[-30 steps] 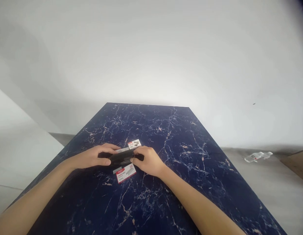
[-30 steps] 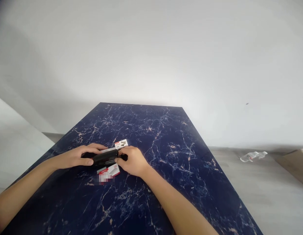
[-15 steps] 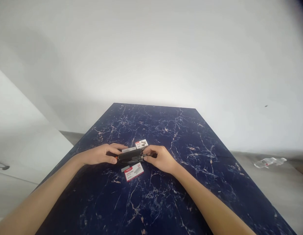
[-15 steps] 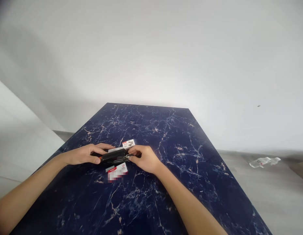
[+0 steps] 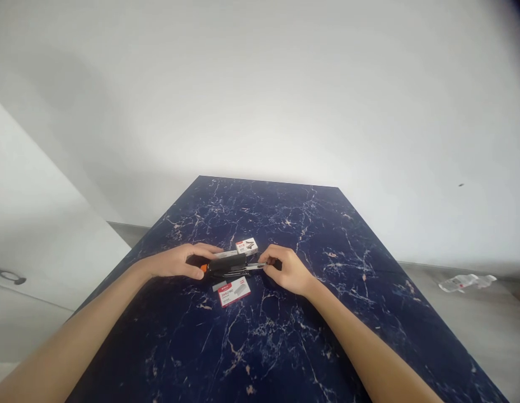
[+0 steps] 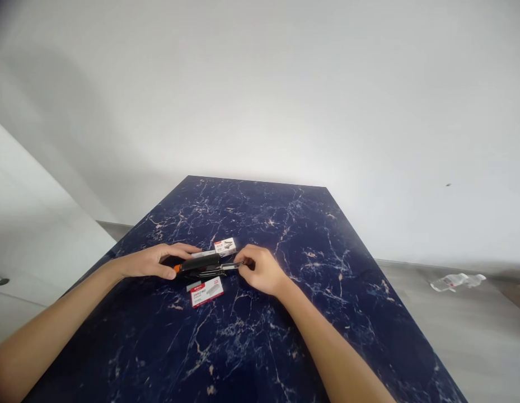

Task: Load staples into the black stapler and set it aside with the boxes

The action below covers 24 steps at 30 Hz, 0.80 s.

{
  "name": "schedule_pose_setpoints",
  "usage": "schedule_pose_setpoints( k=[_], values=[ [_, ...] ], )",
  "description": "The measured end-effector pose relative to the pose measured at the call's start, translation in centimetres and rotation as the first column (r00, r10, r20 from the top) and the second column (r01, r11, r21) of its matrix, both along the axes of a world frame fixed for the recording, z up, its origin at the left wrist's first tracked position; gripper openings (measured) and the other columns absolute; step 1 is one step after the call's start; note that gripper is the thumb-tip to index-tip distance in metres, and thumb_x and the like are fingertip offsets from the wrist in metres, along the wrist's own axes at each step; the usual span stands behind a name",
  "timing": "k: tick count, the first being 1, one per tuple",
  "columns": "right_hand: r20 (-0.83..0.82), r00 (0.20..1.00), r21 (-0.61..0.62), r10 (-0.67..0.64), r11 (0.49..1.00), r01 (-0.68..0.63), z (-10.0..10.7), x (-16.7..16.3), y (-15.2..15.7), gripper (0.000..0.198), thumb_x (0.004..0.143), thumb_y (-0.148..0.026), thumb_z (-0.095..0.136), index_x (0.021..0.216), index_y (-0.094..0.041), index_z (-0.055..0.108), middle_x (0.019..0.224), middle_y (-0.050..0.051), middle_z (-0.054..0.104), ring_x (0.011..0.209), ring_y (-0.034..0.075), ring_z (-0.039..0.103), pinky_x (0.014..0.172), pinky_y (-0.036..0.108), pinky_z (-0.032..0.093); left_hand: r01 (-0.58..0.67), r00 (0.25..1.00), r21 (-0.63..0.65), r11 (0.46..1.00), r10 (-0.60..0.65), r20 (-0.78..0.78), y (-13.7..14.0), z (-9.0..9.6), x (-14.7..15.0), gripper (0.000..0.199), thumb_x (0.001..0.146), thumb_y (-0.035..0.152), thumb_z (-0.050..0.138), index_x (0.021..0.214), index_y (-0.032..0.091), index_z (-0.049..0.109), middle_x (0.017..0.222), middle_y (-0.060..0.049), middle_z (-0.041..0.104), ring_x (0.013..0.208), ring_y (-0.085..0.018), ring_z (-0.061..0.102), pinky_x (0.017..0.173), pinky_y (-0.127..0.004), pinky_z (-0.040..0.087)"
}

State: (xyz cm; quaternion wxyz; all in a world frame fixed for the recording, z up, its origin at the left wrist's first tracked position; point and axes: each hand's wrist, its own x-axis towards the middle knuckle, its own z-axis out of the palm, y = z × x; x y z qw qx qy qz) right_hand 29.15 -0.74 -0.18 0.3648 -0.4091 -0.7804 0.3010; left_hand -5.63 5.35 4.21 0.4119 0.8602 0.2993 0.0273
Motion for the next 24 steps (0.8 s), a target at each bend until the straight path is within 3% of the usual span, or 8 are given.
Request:
schedule_pose_setpoints(
  k=[4,12,18,21,24],
  values=[
    [0.049,0.999,0.048,0.004,0.999,-0.007,0.1,-0.2,-0.2,0.024,0.078,-0.002,0.057,0.089,-0.020,0.069,0.088,0.001,0.067,0.075,0.014,0.058,0.069,0.027,0.044,-0.042,0.997,0.091,0.995,0.047,-0.055,-0.2,-0.5,-0.3,0.070,0.088,0.058,0.074,0.152,0.043,0.051,0.164,-0.003,0.043,0.145,-0.039,0.047,0.113,-0.054,0.047],
    [0.067,0.996,0.101,-0.063,0.993,0.056,-0.4,0.0,0.1,0.020,0.078,-0.006,0.056,0.087,-0.021,0.065,0.085,0.000,0.066,0.075,0.016,0.058,0.071,0.028,0.043,-0.245,0.968,0.196,0.950,0.250,-0.002,-0.9,-2.1,1.0,0.046,0.091,0.057,0.069,0.132,0.036,0.070,0.154,-0.007,0.054,0.138,-0.038,0.052,0.108,-0.058,0.049],
    [-0.004,0.967,0.096,-0.255,0.962,0.254,-0.8,0.2,0.6,0.028,0.084,-0.013,0.054,0.105,-0.023,0.069,0.109,0.006,0.069,0.093,0.021,0.065,0.085,0.035,0.051,-0.247,0.968,0.313,0.917,0.245,0.048,-1.5,-2.6,2.4,0.057,0.083,0.051,0.079,0.136,0.034,0.068,0.150,-0.010,0.058,0.138,-0.040,0.050,0.107,-0.061,0.048],
    [0.025,0.968,0.057,-0.251,0.967,0.249,-1.0,0.4,1.0,0.037,0.088,-0.016,0.051,0.119,-0.024,0.068,0.128,0.007,0.067,0.109,0.024,0.065,0.093,0.039,0.052,-0.222,0.975,0.330,0.917,0.218,0.050,-1.6,-2.6,2.6,0.054,0.083,0.045,0.079,0.135,0.035,0.068,0.146,-0.009,0.061,0.136,-0.039,0.049,0.107,-0.061,0.047],
    [0.073,0.967,0.109,-0.243,0.966,0.234,-1.1,0.4,1.0,0.036,0.087,-0.015,0.052,0.118,-0.022,0.068,0.126,0.009,0.069,0.112,0.026,0.063,0.095,0.042,0.052,-0.213,0.977,0.360,0.908,0.205,0.061,-1.4,-3.0,2.6,0.052,0.085,0.044,0.078,0.134,0.034,0.068,0.143,-0.009,0.062,0.134,-0.038,0.051,0.107,-0.059,0.047]
  ],
)
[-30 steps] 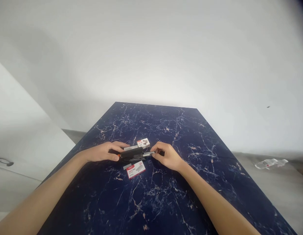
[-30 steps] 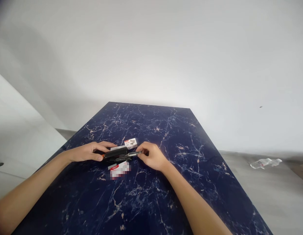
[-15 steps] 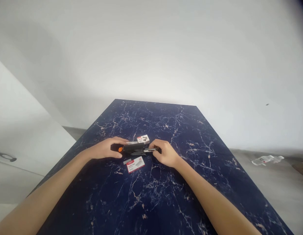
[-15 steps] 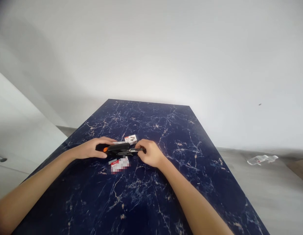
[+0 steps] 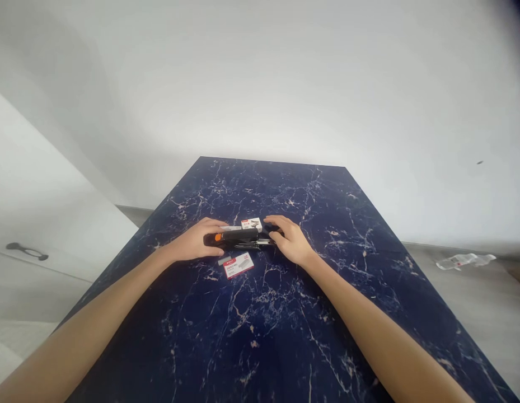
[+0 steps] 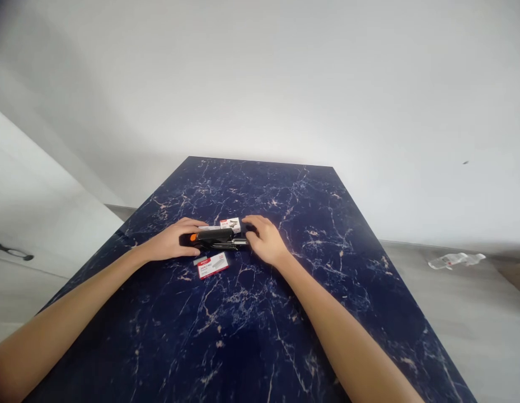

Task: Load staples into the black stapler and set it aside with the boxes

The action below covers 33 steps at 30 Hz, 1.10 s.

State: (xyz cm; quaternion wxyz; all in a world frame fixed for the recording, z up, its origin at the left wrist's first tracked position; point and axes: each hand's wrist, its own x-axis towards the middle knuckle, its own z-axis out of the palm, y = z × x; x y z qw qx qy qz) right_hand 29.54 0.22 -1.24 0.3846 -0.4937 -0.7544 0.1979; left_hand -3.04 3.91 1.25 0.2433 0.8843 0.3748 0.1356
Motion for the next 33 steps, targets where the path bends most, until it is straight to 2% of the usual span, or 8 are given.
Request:
schedule_pose_setpoints(
  k=[3,6,9,14,20,24,28,33],
  values=[
    [0.074,0.997,0.202,-0.014,0.979,-0.001,0.2,-0.7,-1.1,0.020,0.087,-0.016,0.055,0.100,-0.020,0.070,0.102,0.009,0.070,0.098,0.026,0.062,0.089,0.041,0.052,-0.020,1.000,0.059,0.998,0.020,-0.001,0.0,-0.6,-0.1,0.053,0.085,0.047,0.077,0.134,0.031,0.068,0.143,-0.010,0.061,0.132,-0.037,0.052,0.109,-0.058,0.046],
    [0.227,0.964,0.277,0.138,0.940,-0.200,0.8,-2.9,-2.9,0.020,0.094,-0.017,0.053,0.097,-0.022,0.072,0.093,0.008,0.071,0.088,0.024,0.062,0.085,0.040,0.052,-0.042,0.999,0.119,0.992,0.040,0.015,-0.2,-1.1,0.0,0.052,0.085,0.049,0.077,0.132,0.028,0.068,0.143,-0.011,0.060,0.132,-0.036,0.053,0.111,-0.057,0.046],
    [0.351,0.902,0.214,0.250,0.917,-0.337,1.6,-6.3,-4.5,0.030,0.102,-0.017,0.046,0.112,-0.022,0.073,0.102,0.009,0.074,0.092,0.023,0.064,0.089,0.039,0.052,-0.026,0.999,0.145,0.989,0.021,0.031,-0.5,-1.0,0.2,0.048,0.089,0.054,0.072,0.131,0.030,0.069,0.140,-0.008,0.062,0.130,-0.033,0.055,0.111,-0.053,0.048],
    [0.497,0.861,0.104,0.108,0.978,-0.183,2.2,-10.7,-6.0,0.030,0.104,-0.027,0.049,0.100,-0.015,0.076,0.094,0.013,0.072,0.093,0.026,0.064,0.090,0.040,0.052,0.014,0.999,0.201,0.979,-0.024,0.044,-0.5,-0.7,0.4,0.039,0.096,0.051,0.065,0.126,0.027,0.071,0.142,-0.009,0.061,0.132,-0.032,0.055,0.112,-0.049,0.047],
    [0.496,0.859,-0.186,0.132,0.982,-0.043,3.6,-10.9,-6.5,0.019,0.090,-0.030,0.064,0.079,-0.020,0.077,0.083,0.009,0.071,0.072,0.021,0.066,0.066,0.033,0.050,0.017,1.000,0.183,0.983,-0.018,0.009,-0.1,-1.1,0.2,0.052,0.093,0.056,0.068,0.136,0.027,0.065,0.145,-0.010,0.059,0.133,-0.034,0.053,0.112,-0.052,0.045],
    [0.517,0.838,-0.216,0.174,0.974,-0.068,4.5,-11.0,-7.3,0.013,0.087,-0.023,0.063,0.086,-0.018,0.075,0.084,0.010,0.074,0.075,0.025,0.070,0.065,0.033,0.049,0.010,1.000,0.186,0.982,-0.007,-0.016,0.0,-1.1,-0.1,0.057,0.094,0.059,0.065,0.139,0.025,0.063,0.148,-0.011,0.057,0.135,-0.034,0.051,0.114,-0.051,0.043],
    [0.392,0.903,-0.190,0.173,0.976,-0.104,4.3,-10.4,-7.0,0.012,0.092,-0.019,0.060,0.089,-0.018,0.072,0.081,0.008,0.074,0.073,0.023,0.071,0.068,0.033,0.050,-0.053,0.994,0.362,0.931,0.012,0.113,-0.7,-0.9,0.0,0.045,0.102,0.051,0.054,0.134,0.021,0.065,0.142,-0.012,0.062,0.130,-0.030,0.057,0.112,-0.047,0.046],
    [0.003,0.988,-0.100,0.152,0.983,-0.151,4.0,-8.4,-5.4,0.010,0.094,-0.014,0.063,0.094,-0.021,0.070,0.091,0.002,0.076,0.078,0.016,0.070,0.075,0.028,0.053,-0.139,0.946,0.638,0.758,-0.089,0.312,-3.0,-1.5,1.8,0.019,0.100,0.034,0.056,0.102,0.022,0.072,0.087,-0.005,0.074,0.078,-0.020,0.067,0.082,-0.039,0.054]
  ],
)
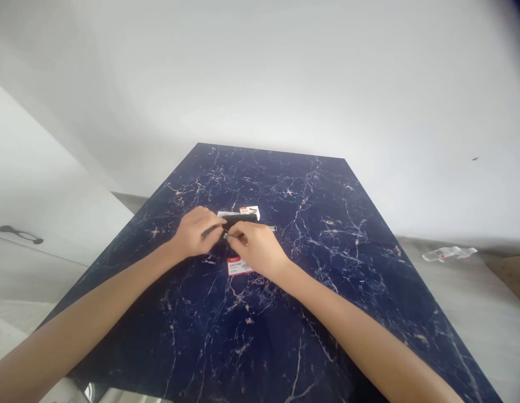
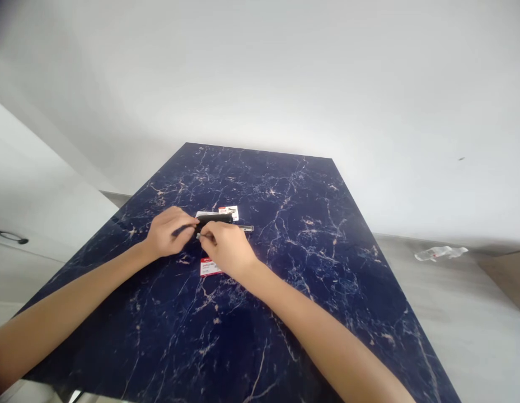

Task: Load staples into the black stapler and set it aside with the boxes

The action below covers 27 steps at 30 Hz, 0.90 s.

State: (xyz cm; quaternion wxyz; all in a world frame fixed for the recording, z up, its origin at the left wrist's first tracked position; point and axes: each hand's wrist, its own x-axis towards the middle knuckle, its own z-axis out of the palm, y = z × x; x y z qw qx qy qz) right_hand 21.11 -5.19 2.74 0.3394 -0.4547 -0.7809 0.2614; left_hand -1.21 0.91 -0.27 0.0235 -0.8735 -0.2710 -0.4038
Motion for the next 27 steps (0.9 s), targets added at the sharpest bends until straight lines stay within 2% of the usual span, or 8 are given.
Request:
schedule_pose_setpoints(
  k=[5,12,14,19,21,22,25,27],
  values=[
    [-0.295,0.954,-0.084,-0.047,0.996,0.024,0.0,0.7,0.5,0.011,0.091,-0.015,0.067,0.093,-0.024,0.074,0.098,0.001,0.078,0.087,0.016,0.074,0.086,0.032,0.060,0.004,1.000,-0.005,1.000,-0.004,0.005,-1.0,-0.9,1.4,0.015,0.102,0.032,0.059,0.107,0.026,0.071,0.085,-0.002,0.075,0.074,-0.016,0.070,0.076,-0.033,0.057],
    [-0.386,0.920,-0.359,-0.068,0.930,-0.082,1.1,1.5,1.3,0.010,0.088,-0.031,0.075,0.091,-0.022,0.078,0.092,0.002,0.079,0.085,0.017,0.075,0.086,0.035,0.061,0.085,0.996,0.117,0.989,-0.086,-0.005,-0.4,-1.7,0.1,0.019,0.101,0.024,0.064,0.118,0.031,0.070,0.105,-0.001,0.079,0.086,-0.017,0.075,0.080,-0.034,0.060],
    [-0.411,0.910,-0.435,-0.054,0.889,-0.144,1.7,1.8,1.4,0.009,0.087,-0.028,0.076,0.092,-0.020,0.077,0.089,0.003,0.079,0.085,0.017,0.075,0.085,0.035,0.062,0.087,0.994,0.081,0.993,-0.081,-0.076,-0.5,-1.8,-0.5,0.018,0.102,0.027,0.061,0.117,0.033,0.070,0.107,-0.001,0.080,0.091,-0.018,0.076,0.082,-0.036,0.059],
    [-0.365,0.929,-0.591,0.053,0.758,-0.275,2.9,2.1,1.0,0.013,0.085,-0.019,0.075,0.098,-0.019,0.073,0.087,0.003,0.079,0.076,0.016,0.075,0.072,0.029,0.063,0.101,0.953,-0.158,0.982,-0.141,-0.270,-0.6,-1.7,-1.7,0.013,0.103,0.038,0.058,0.110,0.040,0.068,0.109,0.003,0.079,0.106,-0.021,0.074,0.092,-0.045,0.058],
    [-0.321,0.942,-0.558,0.095,0.785,-0.269,3.2,2.3,1.0,0.008,0.088,-0.021,0.072,0.096,-0.020,0.073,0.084,0.002,0.079,0.071,0.014,0.074,0.069,0.028,0.062,0.100,0.946,-0.192,0.976,-0.153,-0.287,-0.5,-1.8,-1.7,0.011,0.103,0.039,0.058,0.109,0.041,0.067,0.109,0.005,0.079,0.106,-0.021,0.074,0.094,-0.046,0.057],
    [-0.283,0.952,-0.508,0.113,0.824,-0.249,3.4,2.6,1.0,0.006,0.089,-0.023,0.071,0.094,-0.020,0.073,0.084,0.002,0.078,0.069,0.014,0.073,0.068,0.029,0.062,0.094,0.951,-0.180,0.979,-0.142,-0.276,-0.4,-1.9,-1.6,0.010,0.102,0.040,0.059,0.109,0.041,0.066,0.110,0.004,0.078,0.106,-0.021,0.073,0.095,-0.047,0.057],
    [-0.113,0.991,-0.198,0.069,0.976,-0.091,4.4,4.4,1.7,0.010,0.092,-0.029,0.070,0.093,-0.022,0.076,0.090,0.003,0.079,0.075,0.016,0.073,0.073,0.034,0.061,0.031,0.991,-0.025,0.999,-0.034,-0.129,-0.2,-1.9,-1.0,0.019,0.100,0.045,0.060,0.117,0.036,0.061,0.119,-0.002,0.075,0.109,-0.025,0.071,0.097,-0.050,0.054],
    [-0.036,0.998,0.022,-0.044,0.999,0.045,5.0,6.1,2.5,0.012,0.093,-0.031,0.070,0.097,-0.024,0.078,0.095,0.003,0.079,0.083,0.018,0.074,0.080,0.037,0.061,-0.050,0.999,0.083,0.995,0.049,0.019,0.0,-1.6,-0.4,0.029,0.101,0.042,0.056,0.128,0.031,0.056,0.126,-0.009,0.071,0.115,-0.028,0.067,0.099,-0.052,0.052]
  ],
)
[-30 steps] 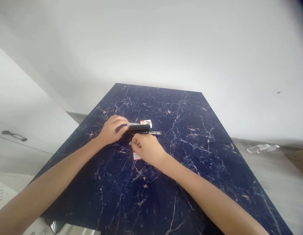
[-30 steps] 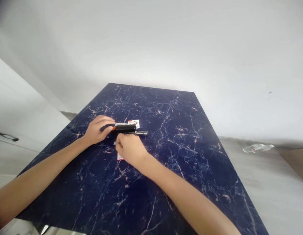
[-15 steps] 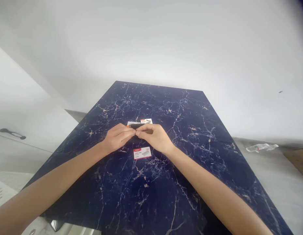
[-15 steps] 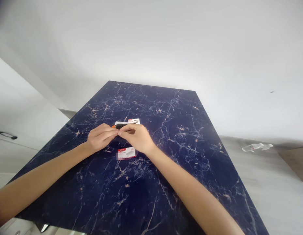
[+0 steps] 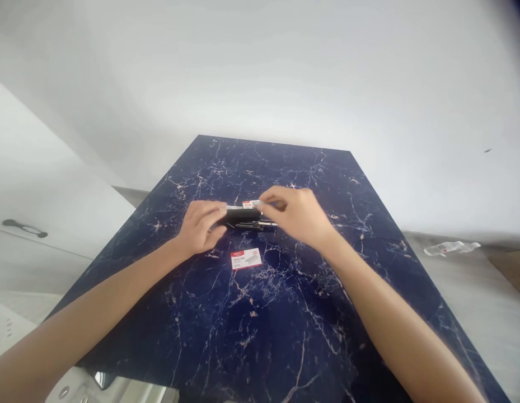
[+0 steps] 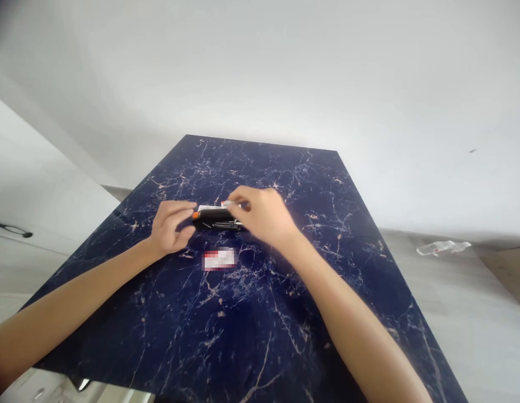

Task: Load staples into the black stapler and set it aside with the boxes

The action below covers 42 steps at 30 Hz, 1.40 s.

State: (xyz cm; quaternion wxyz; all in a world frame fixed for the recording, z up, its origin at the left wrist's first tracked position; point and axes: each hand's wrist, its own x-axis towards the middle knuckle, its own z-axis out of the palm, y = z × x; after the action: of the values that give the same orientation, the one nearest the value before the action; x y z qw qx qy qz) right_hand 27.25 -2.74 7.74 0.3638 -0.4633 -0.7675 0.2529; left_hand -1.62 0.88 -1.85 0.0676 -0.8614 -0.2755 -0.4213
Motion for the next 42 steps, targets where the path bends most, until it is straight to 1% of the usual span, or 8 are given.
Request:
schedule_pose_setpoints(
  k=[2,4,7,10,21,28,35,42],
  values=[
    [0.057,0.998,0.057,-0.025,0.998,0.021,0.0,1.6,1.0,0.012,0.092,-0.032,0.070,0.095,-0.025,0.079,0.094,0.002,0.079,0.084,0.019,0.073,0.081,0.037,0.059,-0.053,0.995,0.027,0.998,0.051,0.089,0.1,0.5,0.5,0.035,0.103,0.034,0.051,0.137,0.026,0.050,0.130,-0.013,0.067,0.120,-0.029,0.063,0.102,-0.052,0.052],
    [0.131,0.991,0.015,0.013,1.000,-0.015,-0.8,2.8,1.9,0.009,0.090,-0.031,0.071,0.089,-0.026,0.079,0.088,0.001,0.078,0.081,0.018,0.073,0.078,0.035,0.058,-0.073,0.992,-0.014,0.997,0.074,0.099,0.1,1.1,0.9,0.036,0.104,0.029,0.048,0.140,0.024,0.050,0.131,-0.013,0.065,0.123,-0.028,0.061,0.104,-0.051,0.051],
    [0.258,0.966,-0.041,0.034,0.999,-0.024,-2.5,3.4,2.8,0.006,0.085,-0.026,0.073,0.081,-0.026,0.077,0.082,-0.001,0.077,0.074,0.017,0.070,0.071,0.032,0.053,-0.079,0.995,-0.070,0.994,0.084,0.061,0.2,1.5,1.1,0.033,0.104,0.028,0.048,0.135,0.023,0.054,0.129,-0.012,0.066,0.121,-0.028,0.062,0.104,-0.050,0.052],
    [0.293,0.955,-0.037,0.057,0.998,-0.048,-3.4,3.3,3.0,0.006,0.084,-0.023,0.074,0.079,-0.025,0.076,0.081,-0.002,0.077,0.071,0.015,0.069,0.069,0.030,0.049,-0.067,0.996,-0.071,0.995,0.072,0.061,0.3,1.5,1.2,0.029,0.102,0.025,0.052,0.130,0.022,0.058,0.123,-0.011,0.068,0.118,-0.027,0.063,0.102,-0.047,0.052],
    [0.446,0.881,-0.105,0.157,0.987,-0.123,-3.1,3.7,3.1,0.007,0.089,-0.026,0.071,0.091,-0.026,0.078,0.094,0.000,0.081,0.086,0.020,0.074,0.072,0.028,0.048,-0.072,0.997,-0.115,0.991,0.075,0.028,0.4,1.7,1.5,0.021,0.101,0.023,0.052,0.119,0.020,0.064,0.114,-0.010,0.071,0.106,-0.025,0.066,0.095,-0.043,0.056],
    [0.471,0.866,-0.088,0.170,0.985,-0.146,-3.9,3.8,3.3,0.008,0.091,-0.027,0.069,0.091,-0.025,0.076,0.094,0.001,0.080,0.085,0.021,0.073,0.072,0.028,0.047,-0.056,0.998,-0.145,0.988,0.058,0.009,0.5,1.6,1.4,0.022,0.101,0.023,0.052,0.119,0.020,0.066,0.112,-0.009,0.073,0.104,-0.025,0.067,0.093,-0.042,0.056],
    [0.495,0.858,-0.101,0.141,0.989,-0.105,-3.9,3.5,3.1,0.009,0.091,-0.029,0.068,0.093,-0.025,0.076,0.087,0.002,0.078,0.072,0.018,0.069,0.063,0.027,0.043,-0.062,0.998,-0.190,0.980,0.062,-0.005,0.7,1.2,1.2,0.023,0.101,0.024,0.052,0.117,0.021,0.067,0.111,-0.009,0.073,0.103,-0.024,0.067,0.093,-0.042,0.055],
    [0.332,0.939,-0.071,0.091,0.995,-0.071,-3.1,3.5,2.7,0.016,0.088,-0.015,0.064,0.087,-0.026,0.075,0.087,-0.003,0.078,0.080,0.016,0.072,0.073,0.026,0.050,-0.045,0.999,-0.144,0.989,0.045,0.001,0.6,1.4,1.4,0.021,0.101,0.020,0.052,0.117,0.020,0.066,0.109,-0.009,0.073,0.100,-0.023,0.066,0.090,-0.040,0.056]
  ],
)
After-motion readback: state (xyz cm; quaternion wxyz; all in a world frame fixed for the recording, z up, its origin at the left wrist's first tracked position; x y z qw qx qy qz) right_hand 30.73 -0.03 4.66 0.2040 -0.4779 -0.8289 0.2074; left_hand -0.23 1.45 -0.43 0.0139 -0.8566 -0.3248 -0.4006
